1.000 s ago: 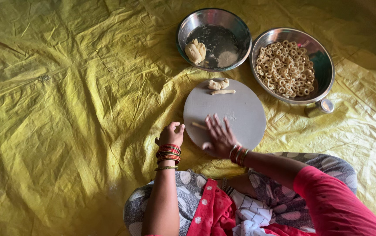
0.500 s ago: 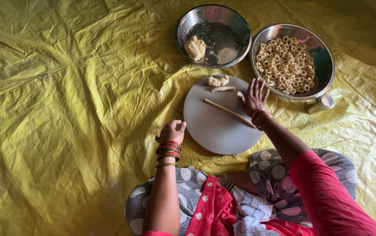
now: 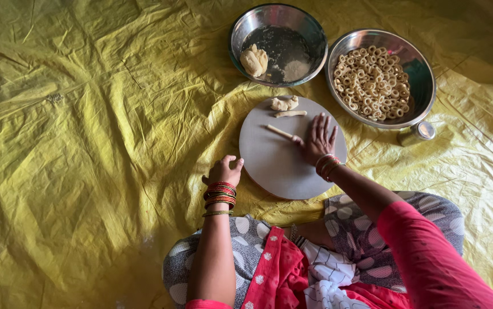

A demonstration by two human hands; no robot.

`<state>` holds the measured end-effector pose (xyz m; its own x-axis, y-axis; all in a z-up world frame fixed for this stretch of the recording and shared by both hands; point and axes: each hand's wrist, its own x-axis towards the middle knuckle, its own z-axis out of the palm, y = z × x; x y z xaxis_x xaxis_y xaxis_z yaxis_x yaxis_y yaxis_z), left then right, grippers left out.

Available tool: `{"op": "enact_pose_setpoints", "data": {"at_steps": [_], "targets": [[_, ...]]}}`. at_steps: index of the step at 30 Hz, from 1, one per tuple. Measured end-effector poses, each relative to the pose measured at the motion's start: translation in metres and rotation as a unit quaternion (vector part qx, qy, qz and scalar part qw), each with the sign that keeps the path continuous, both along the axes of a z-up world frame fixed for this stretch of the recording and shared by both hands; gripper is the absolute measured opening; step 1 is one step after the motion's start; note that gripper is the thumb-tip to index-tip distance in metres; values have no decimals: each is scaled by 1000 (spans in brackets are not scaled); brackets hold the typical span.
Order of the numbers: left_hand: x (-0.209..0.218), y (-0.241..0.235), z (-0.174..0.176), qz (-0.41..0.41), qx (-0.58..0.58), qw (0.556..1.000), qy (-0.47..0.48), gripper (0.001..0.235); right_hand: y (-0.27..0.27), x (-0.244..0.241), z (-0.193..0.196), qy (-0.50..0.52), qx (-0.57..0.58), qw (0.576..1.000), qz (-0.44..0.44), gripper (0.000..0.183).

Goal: The person sits on a yellow floor covering and rolls small pieces of dough into thin ropes on a round board. They then join the ends to form rings and place them into a metal bowl. The person repeats this process with multiple pieces of dough.

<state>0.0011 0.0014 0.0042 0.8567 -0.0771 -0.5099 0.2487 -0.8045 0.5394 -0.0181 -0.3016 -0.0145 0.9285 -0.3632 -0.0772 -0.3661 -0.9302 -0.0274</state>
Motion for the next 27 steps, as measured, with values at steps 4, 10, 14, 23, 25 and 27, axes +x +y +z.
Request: {"op": "enact_pose_setpoints", "data": {"at_steps": [4,10,14,23,25,27], "targets": [[0,-1,2,-8,6,1000,0,51,17,-17,-7,26,-15,999,40,105],[0,0,5,-7,-3,1000,6,50,29,-60,-20,19,1,987,159,104],[-3,1,3,-9,5,1000,4,50,-16,-23,-26,20,-35,995,89,102],[0,-3,-5,-20,8,1000,-4,51,-110,24,-4,-94,52,994,-35,98],[1,-3,-5,-22,8,1000,-1,50,-106,25,0,-96,22,995,-15,98],[0,-1,-7,-20,5,1000,6,50,-90,19,1,-88,-23,996,17,99]]}}
